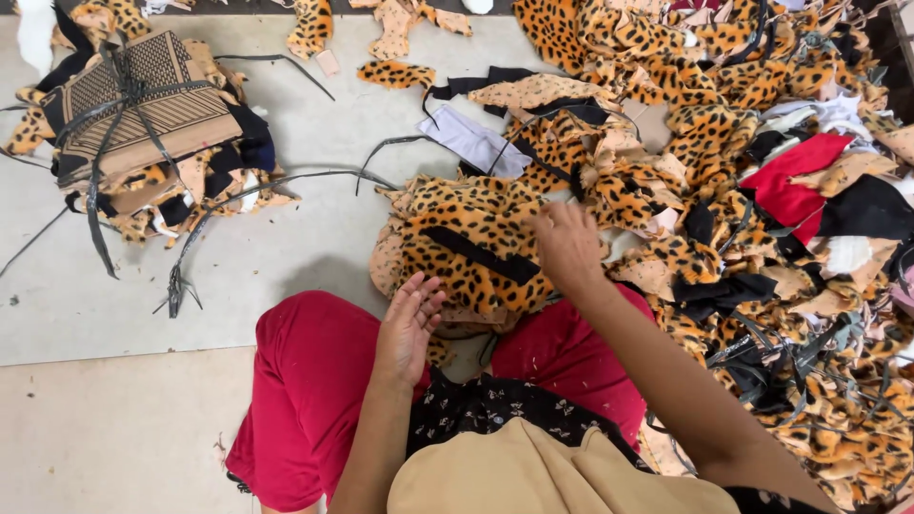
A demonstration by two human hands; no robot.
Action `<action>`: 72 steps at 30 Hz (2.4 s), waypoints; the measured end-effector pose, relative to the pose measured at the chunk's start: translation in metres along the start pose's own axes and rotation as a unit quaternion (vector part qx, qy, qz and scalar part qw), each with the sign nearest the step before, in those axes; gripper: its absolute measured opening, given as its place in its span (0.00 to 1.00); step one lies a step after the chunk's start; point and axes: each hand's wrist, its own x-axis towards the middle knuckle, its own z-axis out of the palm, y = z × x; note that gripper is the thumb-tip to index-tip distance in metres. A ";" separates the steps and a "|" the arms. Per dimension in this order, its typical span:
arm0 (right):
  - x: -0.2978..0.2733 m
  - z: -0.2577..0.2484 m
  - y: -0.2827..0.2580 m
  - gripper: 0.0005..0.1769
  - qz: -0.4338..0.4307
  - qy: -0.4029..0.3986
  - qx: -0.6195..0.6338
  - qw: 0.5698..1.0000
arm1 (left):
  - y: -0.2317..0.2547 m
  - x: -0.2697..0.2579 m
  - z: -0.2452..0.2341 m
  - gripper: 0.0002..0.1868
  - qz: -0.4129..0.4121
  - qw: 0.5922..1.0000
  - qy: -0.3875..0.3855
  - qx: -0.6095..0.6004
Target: Sorting through a large pile of leopard-print fabric scraps on the floor
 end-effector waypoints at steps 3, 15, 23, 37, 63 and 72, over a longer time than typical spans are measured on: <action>-0.018 0.001 -0.031 0.13 -0.058 -0.021 0.048 0.997 | -0.009 0.005 -0.005 0.24 0.002 1.000 -0.001 0.001; 0.014 -0.043 -0.068 0.18 0.062 -0.070 0.180 0.979 | 0.006 -0.004 0.023 0.26 0.046 0.988 -0.024 0.145; 0.005 0.018 -0.082 0.35 0.029 -0.110 0.079 0.990 | -0.004 0.033 0.078 0.35 0.130 0.843 -0.088 0.514; 0.000 0.041 -0.080 0.38 0.023 -0.247 0.086 0.965 | -0.040 0.082 0.066 0.38 0.060 0.639 -0.018 0.767; -0.041 0.021 0.250 0.12 0.435 -0.083 0.116 0.889 | -0.020 0.034 0.051 0.38 0.129 0.855 -0.043 0.501; 0.000 -0.161 0.201 0.09 0.368 0.107 0.612 0.691 | -0.017 0.012 0.066 0.34 0.142 0.877 -0.122 0.443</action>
